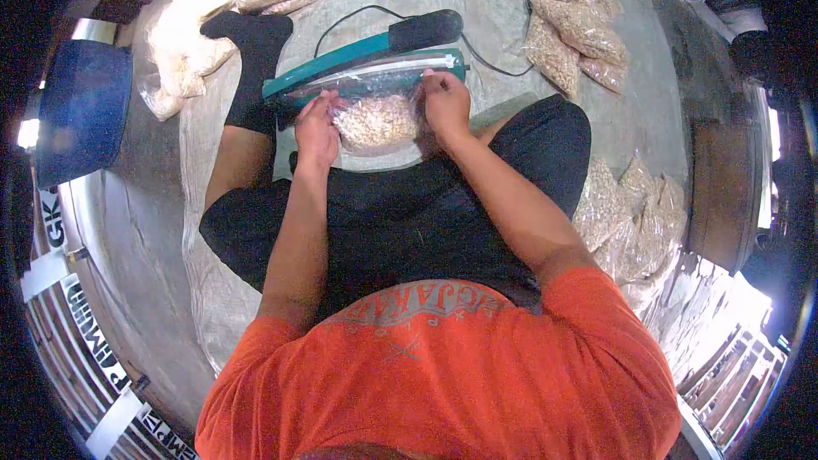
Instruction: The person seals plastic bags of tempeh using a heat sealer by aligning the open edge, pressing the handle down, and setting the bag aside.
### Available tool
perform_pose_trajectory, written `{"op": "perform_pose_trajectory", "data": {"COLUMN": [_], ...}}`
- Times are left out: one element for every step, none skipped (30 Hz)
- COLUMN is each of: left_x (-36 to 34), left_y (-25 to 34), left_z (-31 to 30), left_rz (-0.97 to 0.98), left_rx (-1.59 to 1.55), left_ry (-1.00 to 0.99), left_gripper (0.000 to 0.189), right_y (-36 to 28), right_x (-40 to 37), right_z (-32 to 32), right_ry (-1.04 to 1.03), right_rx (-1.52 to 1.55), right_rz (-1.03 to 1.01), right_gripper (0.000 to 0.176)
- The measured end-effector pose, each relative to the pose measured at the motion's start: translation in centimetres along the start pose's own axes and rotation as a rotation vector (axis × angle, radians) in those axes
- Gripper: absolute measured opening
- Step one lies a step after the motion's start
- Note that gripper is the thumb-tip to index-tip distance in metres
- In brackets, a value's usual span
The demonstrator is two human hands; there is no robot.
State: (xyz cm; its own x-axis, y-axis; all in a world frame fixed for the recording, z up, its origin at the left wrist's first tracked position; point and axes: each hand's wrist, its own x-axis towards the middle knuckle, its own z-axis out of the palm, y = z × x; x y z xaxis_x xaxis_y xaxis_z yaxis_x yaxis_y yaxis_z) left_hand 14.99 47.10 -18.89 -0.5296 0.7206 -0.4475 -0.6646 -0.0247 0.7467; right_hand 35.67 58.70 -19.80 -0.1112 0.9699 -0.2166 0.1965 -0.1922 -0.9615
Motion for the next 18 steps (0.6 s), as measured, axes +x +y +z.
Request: {"op": "perform_pose_trajectory", "data": {"left_x": [-0.1, -0.1, -0.1, 0.1, 0.3, 0.4, 0.5, 0.6, 0.7, 0.7, 0.6, 0.5, 0.5, 0.5, 0.7, 0.7, 0.6, 0.4], "left_y": [0.1, 0.2, 0.3, 0.2, 0.0, -0.2, -0.3, -0.4, -0.5, -0.4, -0.4, -0.4, -0.4, -0.4, -0.3, -0.2, -0.3, -0.4], "left_z": [0.0, -0.1, 0.0, -0.2, -0.4, -0.5, -0.5, -0.5, -0.5, -0.5, -0.4, -0.3, -0.3, -0.2, -0.2, -0.4, -0.6, -0.5], "left_rz": [-0.014, -0.026, -0.025, -0.031, -0.037, -0.037, -0.019, -0.001, -0.001, 0.002, 0.006, 0.007, 0.012, 0.019, 0.022, 0.014, 0.002, -0.003], "left_rx": [0.029, 0.058, 0.059, 0.057, 0.055, 0.053, 0.034, 0.014, 0.011, 0.021, 0.031, 0.028, 0.023, 0.017, 0.012, 0.021, 0.033, 0.035], "left_ry": [0.01, 0.021, 0.02, 0.014, 0.008, 0.005, 0.007, 0.009, 0.005, 0.011, 0.017, 0.012, 0.022, 0.033, 0.033, 0.017, 0.003, 0.007], "left_gripper": [0.025, 0.025, 0.025, 0.025, 0.024, 0.024, 0.025, 0.025, 0.025, 0.024, 0.024, 0.024, 0.023, 0.022, 0.022, 0.021, 0.02, 0.02], "right_y": [0.0, 0.0, 0.0, -0.1, -0.2, -0.4, -0.6, -0.9, -1.1, -1.0, -0.9, -0.9, -0.9, -2.4, -5.6, -8.7, -11.2, -13.6], "right_x": [0.1, 0.1, 0.1, 0.0, -0.1, -0.1, -0.2, -0.2, -0.3, -0.4, -0.4, -0.3, -0.2, -0.5, -1.3, -1.8, -1.9, -1.7], "right_z": [0.1, 0.0, 0.0, -0.1, -0.1, -0.1, -0.3, -0.5, -0.7, -0.9, -1.2, -1.7, -2.1, -2.5, -3.1, -3.5, -3.9, -4.2], "right_ry": [0.007, 0.008, 0.016, 0.026, 0.027, 0.004, -0.018, -0.015, -0.004, 0.007, 0.009, 0.095, 0.181, 0.182, 0.304, 0.419, 0.413, 0.412], "right_rx": [-0.007, -0.006, -0.028, -0.052, -0.052, -0.023, 0.005, 0.003, -0.003, -0.009, -0.01, -0.047, -0.084, -0.086, -0.129, -0.171, -0.173, -0.334], "right_rz": [-0.058, -0.059, -0.059, -0.058, -0.06, -0.019, 0.022, 0.018, 0.023, 0.03, 0.027, -0.04, -0.107, -0.113, -0.406, -0.696, -0.692, -0.948], "right_gripper": [0.038, 0.038, 0.038, 0.038, 0.038, 0.036, 0.033, 0.033, 0.033, 0.034, 0.034, 0.033, 0.033, 0.033, 0.032, 0.034, 0.034, 0.033]}}
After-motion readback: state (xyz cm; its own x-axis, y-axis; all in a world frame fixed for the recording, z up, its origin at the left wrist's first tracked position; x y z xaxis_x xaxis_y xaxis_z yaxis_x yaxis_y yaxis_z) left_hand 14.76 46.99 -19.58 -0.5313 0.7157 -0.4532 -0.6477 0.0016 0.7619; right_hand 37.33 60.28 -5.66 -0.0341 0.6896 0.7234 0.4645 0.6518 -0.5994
